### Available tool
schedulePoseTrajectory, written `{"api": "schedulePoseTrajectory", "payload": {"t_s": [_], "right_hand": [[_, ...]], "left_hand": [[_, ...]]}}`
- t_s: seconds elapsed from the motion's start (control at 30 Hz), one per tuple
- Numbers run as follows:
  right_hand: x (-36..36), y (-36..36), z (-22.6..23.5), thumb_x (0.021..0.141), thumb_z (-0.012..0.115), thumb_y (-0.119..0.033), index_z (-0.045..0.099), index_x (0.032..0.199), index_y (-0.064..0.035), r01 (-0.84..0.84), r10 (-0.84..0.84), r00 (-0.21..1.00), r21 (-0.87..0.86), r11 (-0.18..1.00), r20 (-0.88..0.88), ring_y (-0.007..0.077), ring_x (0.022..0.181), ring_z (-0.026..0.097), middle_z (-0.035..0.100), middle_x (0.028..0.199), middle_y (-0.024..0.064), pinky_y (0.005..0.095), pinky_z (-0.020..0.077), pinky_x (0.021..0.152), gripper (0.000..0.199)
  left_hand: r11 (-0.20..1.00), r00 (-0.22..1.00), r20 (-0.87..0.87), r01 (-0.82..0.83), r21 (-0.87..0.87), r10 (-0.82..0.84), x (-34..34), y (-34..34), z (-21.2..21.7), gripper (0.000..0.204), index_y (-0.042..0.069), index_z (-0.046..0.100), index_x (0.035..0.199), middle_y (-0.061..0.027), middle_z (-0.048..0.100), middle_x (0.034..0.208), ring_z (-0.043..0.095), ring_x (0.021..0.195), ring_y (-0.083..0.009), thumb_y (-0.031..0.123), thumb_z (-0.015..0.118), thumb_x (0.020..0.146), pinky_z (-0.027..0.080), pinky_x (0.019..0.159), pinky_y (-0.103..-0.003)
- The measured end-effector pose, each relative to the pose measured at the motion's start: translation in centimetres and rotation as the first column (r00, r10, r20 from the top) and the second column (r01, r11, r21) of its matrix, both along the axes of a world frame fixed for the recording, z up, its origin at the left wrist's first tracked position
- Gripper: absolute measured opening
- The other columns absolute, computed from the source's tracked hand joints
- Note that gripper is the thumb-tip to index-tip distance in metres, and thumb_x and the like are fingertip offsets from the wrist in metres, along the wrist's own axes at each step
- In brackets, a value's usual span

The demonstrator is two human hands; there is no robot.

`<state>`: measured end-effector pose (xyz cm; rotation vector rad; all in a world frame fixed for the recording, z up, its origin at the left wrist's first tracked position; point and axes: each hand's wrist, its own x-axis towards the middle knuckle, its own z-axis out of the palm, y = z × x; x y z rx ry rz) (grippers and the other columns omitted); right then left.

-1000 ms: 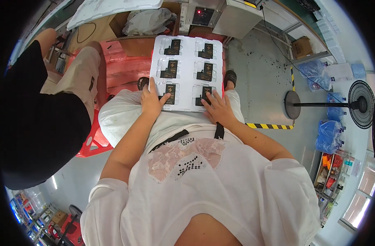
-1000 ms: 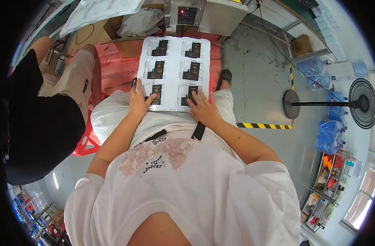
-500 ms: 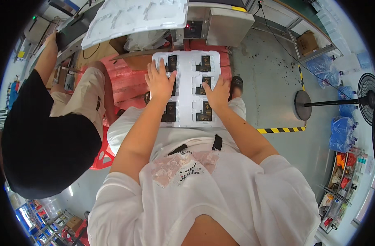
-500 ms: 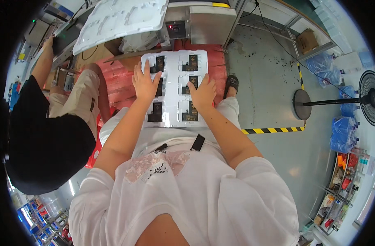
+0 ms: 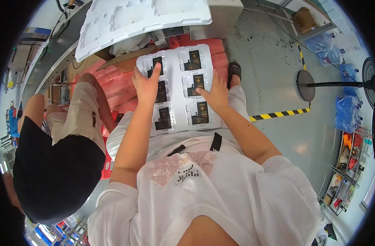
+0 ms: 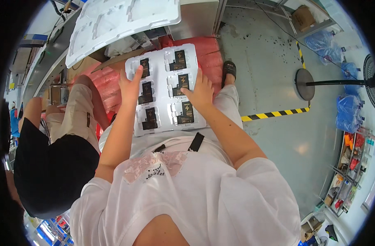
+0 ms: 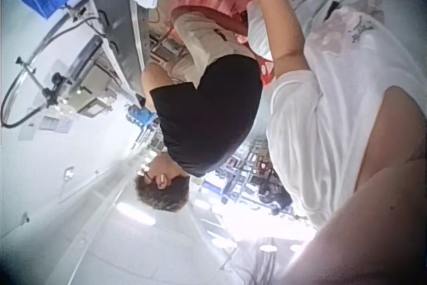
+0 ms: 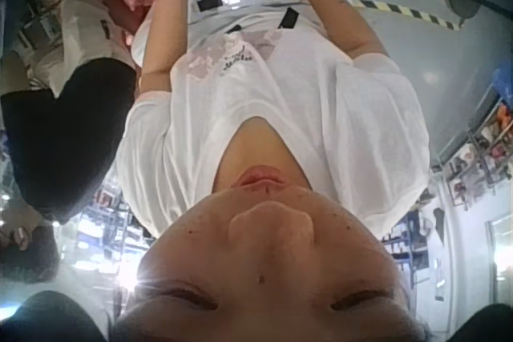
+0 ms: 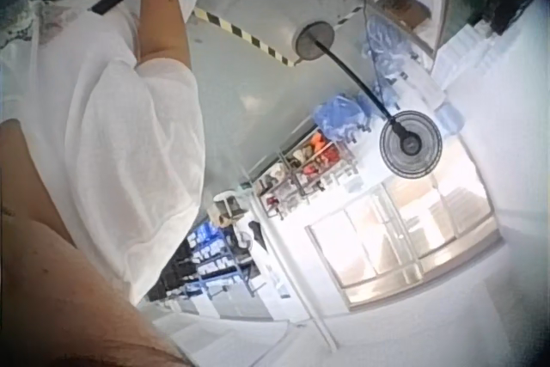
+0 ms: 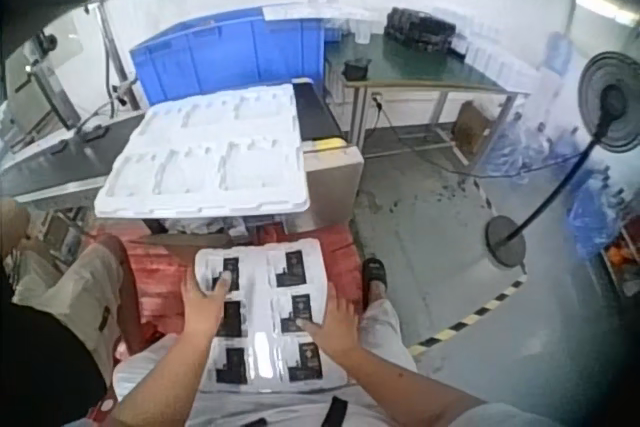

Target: The person places small black electronic components into a white foam tray. They repeatedly pick up the components from a nearby conveyor belt and insert them into the designated slots within the tray. The person handles the components one by one, filling the tray systematically.

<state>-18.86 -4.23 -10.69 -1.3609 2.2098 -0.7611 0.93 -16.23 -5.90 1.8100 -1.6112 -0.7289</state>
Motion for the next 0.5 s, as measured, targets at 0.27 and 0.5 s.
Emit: {"api": "schedulePoseTrajectory", "payload": {"t_s": [0.27, 0.5], "right_hand": [[-0.8, 2.1, 1.5, 0.067, 0.073, -0.038, 0.027, 0.137, -0.0066, -0.178, 0.155, 0.967, -0.101, 0.979, -0.204, 0.0404, 0.115, 0.040, 0.030, 0.135, 0.0247, 0.0537, 0.0331, 0.092, 0.090], [1.6, 8.5, 1.5, 0.066, 0.074, -0.045, 0.027, 0.137, -0.0034, -0.205, 0.217, 0.948, 0.078, 0.976, -0.232, 0.0398, 0.115, 0.040, 0.030, 0.134, 0.0263, 0.0502, 0.0305, 0.096, 0.094]], "left_hand": [[0.960, 0.031, -0.999, 0.279, 0.018, 0.010, -4.6, -1.5, 11.3, 0.049, -0.001, 0.037, 0.123, -0.0196, 0.041, 0.126, 0.036, 0.125, -0.0272, 0.033, 0.052, 0.090, 0.039, 0.096, -0.044], [0.996, -0.150, -0.987, 0.071, 0.055, 0.065, -7.0, -3.9, 11.7, 0.023, 0.007, 0.048, 0.109, -0.0095, 0.054, 0.104, 0.052, 0.103, -0.0257, 0.025, 0.044, 0.095, 0.043, 0.092, -0.044]]}}
